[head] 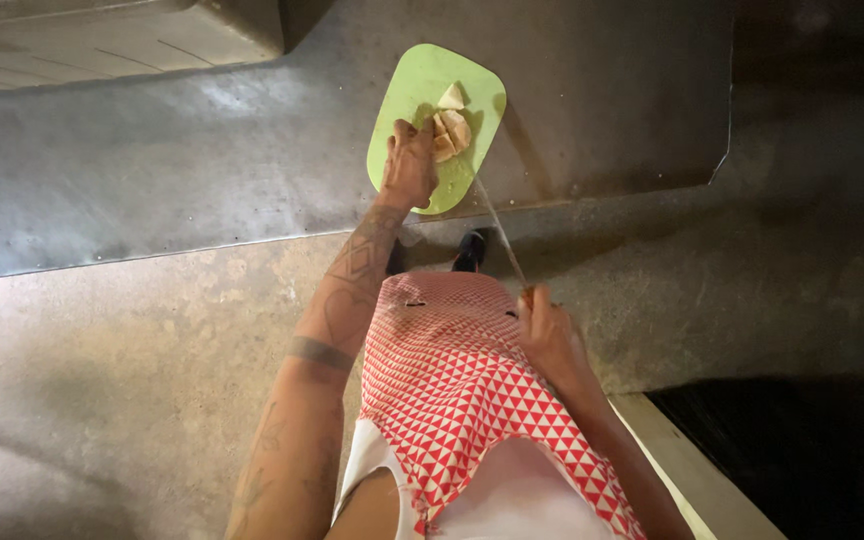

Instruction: The person takes potatoes from a bin by hand, places them on a cutting board, and cuts them into smaller pieces using a knife.

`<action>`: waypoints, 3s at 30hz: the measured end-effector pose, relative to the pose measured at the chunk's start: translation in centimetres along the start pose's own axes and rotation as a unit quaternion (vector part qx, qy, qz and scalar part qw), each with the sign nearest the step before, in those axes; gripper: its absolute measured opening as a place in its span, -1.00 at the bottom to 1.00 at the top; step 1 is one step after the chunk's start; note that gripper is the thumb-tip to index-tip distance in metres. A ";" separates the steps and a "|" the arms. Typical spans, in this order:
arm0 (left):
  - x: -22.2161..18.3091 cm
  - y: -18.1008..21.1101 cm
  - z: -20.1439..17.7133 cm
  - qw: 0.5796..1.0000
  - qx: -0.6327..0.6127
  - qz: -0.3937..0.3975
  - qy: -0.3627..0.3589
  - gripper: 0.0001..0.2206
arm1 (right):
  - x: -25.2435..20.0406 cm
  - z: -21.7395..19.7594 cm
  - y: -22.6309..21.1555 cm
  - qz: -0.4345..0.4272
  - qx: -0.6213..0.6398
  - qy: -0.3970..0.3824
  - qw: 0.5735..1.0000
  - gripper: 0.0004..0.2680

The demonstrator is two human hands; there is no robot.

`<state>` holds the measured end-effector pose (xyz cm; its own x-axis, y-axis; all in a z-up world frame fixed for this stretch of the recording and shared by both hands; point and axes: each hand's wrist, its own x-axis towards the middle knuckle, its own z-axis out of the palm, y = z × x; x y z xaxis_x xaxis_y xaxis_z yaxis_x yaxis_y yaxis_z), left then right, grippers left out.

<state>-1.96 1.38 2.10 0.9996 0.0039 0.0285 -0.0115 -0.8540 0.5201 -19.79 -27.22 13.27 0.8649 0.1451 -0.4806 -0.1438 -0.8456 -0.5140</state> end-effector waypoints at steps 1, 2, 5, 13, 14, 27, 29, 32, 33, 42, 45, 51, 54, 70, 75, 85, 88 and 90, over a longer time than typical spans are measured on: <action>0.3 -0.5 0.7 1.000 -0.001 0.000 0.000 -0.34 | 0.1 -0.3 -0.7 -0.033 0.006 0.019 0.999 -0.80; 0.8 -1.0 1.5 0.999 -0.018 -0.035 -0.010 -0.33 | 0.2 -0.4 -1.4 -0.032 0.006 0.020 0.999 -0.80; 1.2 -2.3 2.7 0.997 -0.044 -0.068 -0.012 -0.47 | 1.1 -0.1 -2.6 -0.025 -0.018 0.001 1.000 -0.79; 1.5 -2.0 1.9 0.996 -0.058 -0.061 -0.010 -0.77 | 4.9 1.4 -2.8 0.024 -0.063 -0.051 0.996 -0.77; 1.5 -2.1 1.9 0.997 -0.058 -0.057 -0.008 -0.77 | 6.3 1.9 -2.9 0.007 -0.046 -0.044 0.998 -0.77; 0.4 -1.2 0.7 0.998 -0.060 -0.007 0.035 -0.74 | 15.5 8.1 -3.9 -0.140 0.006 0.080 0.987 -0.80; 0.4 -1.3 0.9 0.999 -0.041 -0.009 0.020 -0.70 | 13.8 8.8 -2.0 -0.133 0.001 0.064 0.989 -0.80; 1.0 -1.5 0.6 0.999 -0.033 -0.019 -0.013 -0.71 | 10.8 9.7 0.8 -0.064 -0.020 0.024 0.997 -0.79; 0.7 -1.6 0.6 0.998 -0.042 -0.026 -0.033 -0.76 | 10.2 10.2 1.5 -0.059 -0.032 0.025 0.997 -0.79; -0.4 -1.7 2.1 0.994 -0.084 -0.046 0.054 -0.67 | 6.5 9.4 3.4 -0.056 -0.035 0.036 0.997 -0.78; -1.4 -1.0 1.5 0.989 -0.127 -0.069 0.041 -0.40 | 4.5 5.6 1.3 -0.062 0.023 0.034 0.997 -0.78; -0.7 5.0 -2.3 0.996 0.077 0.032 -0.015 0.29 | 2.2 -0.9 1.5 0.010 0.118 0.050 0.992 -0.79; 2.5 6.0 -1.8 0.972 0.198 0.015 -0.125 0.17 | 1.0 -1.0 3.9 -0.025 0.129 0.114 0.985 -0.81; 3.2 -1.0 2.8 0.997 0.000 0.049 0.060 -0.60 | -0.9 1.6 7.4 -0.005 0.128 0.173 0.977 -0.80; 0.0 -1.0 2.6 0.973 0.154 0.118 0.127 -0.42 | 1.3 2.2 4.1 0.026 0.101 0.178 0.978 -0.78; 2.1 -0.5 -1.9 0.986 -0.133 -0.008 0.098 -0.74 | 2.8 4.2 -1.1 0.045 0.098 0.175 0.979 -0.77; 2.2 1.9 -7.3 0.859 -0.458 -0.176 0.143 -0.74 | 2.9 4.8 -2.4 0.080 0.072 0.170 0.980 -0.75; 2.0 3.6 -13.6 0.772 -0.605 -0.156 0.116 -0.78 | 2.5 4.7 -4.0 0.079 0.069 0.167 0.980 -0.76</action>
